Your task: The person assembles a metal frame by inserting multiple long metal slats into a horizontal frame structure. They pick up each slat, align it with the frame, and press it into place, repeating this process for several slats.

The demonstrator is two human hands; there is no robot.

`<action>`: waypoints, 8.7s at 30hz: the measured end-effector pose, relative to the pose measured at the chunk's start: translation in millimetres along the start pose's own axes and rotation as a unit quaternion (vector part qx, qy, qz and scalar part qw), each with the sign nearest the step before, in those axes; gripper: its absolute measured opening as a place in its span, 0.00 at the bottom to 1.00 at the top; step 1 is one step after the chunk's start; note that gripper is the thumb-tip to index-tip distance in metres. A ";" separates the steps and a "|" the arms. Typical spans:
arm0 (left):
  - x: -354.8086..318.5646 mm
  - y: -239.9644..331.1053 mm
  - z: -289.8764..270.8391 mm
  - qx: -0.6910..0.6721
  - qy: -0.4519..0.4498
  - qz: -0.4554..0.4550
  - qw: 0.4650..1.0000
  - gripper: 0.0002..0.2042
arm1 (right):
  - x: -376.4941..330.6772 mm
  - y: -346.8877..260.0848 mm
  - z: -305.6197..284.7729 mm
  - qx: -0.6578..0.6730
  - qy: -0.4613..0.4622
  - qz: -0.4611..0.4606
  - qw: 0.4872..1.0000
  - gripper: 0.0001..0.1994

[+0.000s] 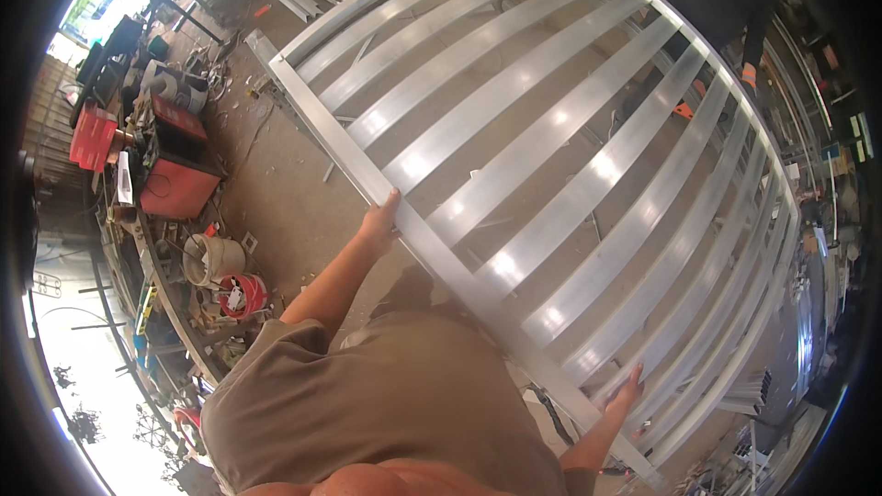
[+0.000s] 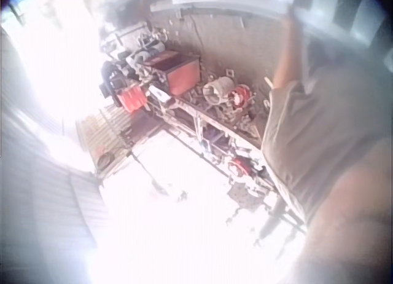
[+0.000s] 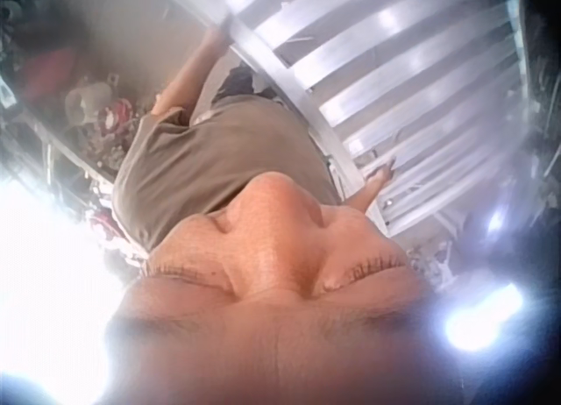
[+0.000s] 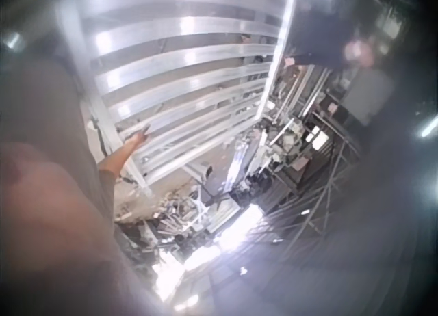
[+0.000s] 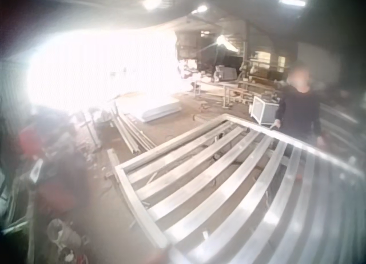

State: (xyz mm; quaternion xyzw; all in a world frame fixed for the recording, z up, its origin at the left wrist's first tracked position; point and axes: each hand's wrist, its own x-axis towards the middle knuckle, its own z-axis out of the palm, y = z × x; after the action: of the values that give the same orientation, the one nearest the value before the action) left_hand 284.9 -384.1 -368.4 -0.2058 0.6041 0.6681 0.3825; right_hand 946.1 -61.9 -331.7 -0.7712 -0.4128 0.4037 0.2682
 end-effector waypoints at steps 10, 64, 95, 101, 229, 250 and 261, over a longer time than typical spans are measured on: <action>13.5 -34.6 -23.0 0.008 -0.025 -0.010 1.000 0.37 | -3.9 47.6 -6.2 -0.034 0.003 0.048 0.998 0.54; 59.1 -38.7 -58.8 0.404 -0.077 0.125 0.903 0.40 | 29.1 80.9 51.1 -0.079 -0.053 0.136 0.986 0.64; 87.4 67.3 -28.2 0.764 0.067 0.359 0.532 0.39 | -33.0 114.4 105.6 -0.492 0.148 -0.102 0.852 0.39; 104.5 84.4 -54.8 0.703 0.065 0.435 0.559 0.35 | -124.7 94.2 174.4 -0.494 0.121 -0.108 0.854 0.36; -1064.3 -1598.7 1528.6 0.602 -0.420 0.558 0.387 0.58 | 1102.5 664.1 -1278.1 0.394 -0.179 0.077 0.898 0.16; -1256.0 -1690.3 1265.1 0.566 -0.542 0.574 0.238 0.44 | 1116.8 570.3 -1278.2 0.846 -0.116 -0.122 0.506 0.42; -1244.0 -1449.9 1111.7 0.459 -0.581 0.548 0.388 0.40 | 940.2 545.0 -1254.1 0.747 -0.001 -0.211 0.630 0.32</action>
State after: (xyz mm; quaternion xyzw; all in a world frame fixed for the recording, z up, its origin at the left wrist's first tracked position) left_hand 2369.2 329.1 -187.2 0.8152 0.4319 0.3113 0.2280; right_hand 2547.0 358.6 -451.1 -0.1982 -0.1212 0.5072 0.8299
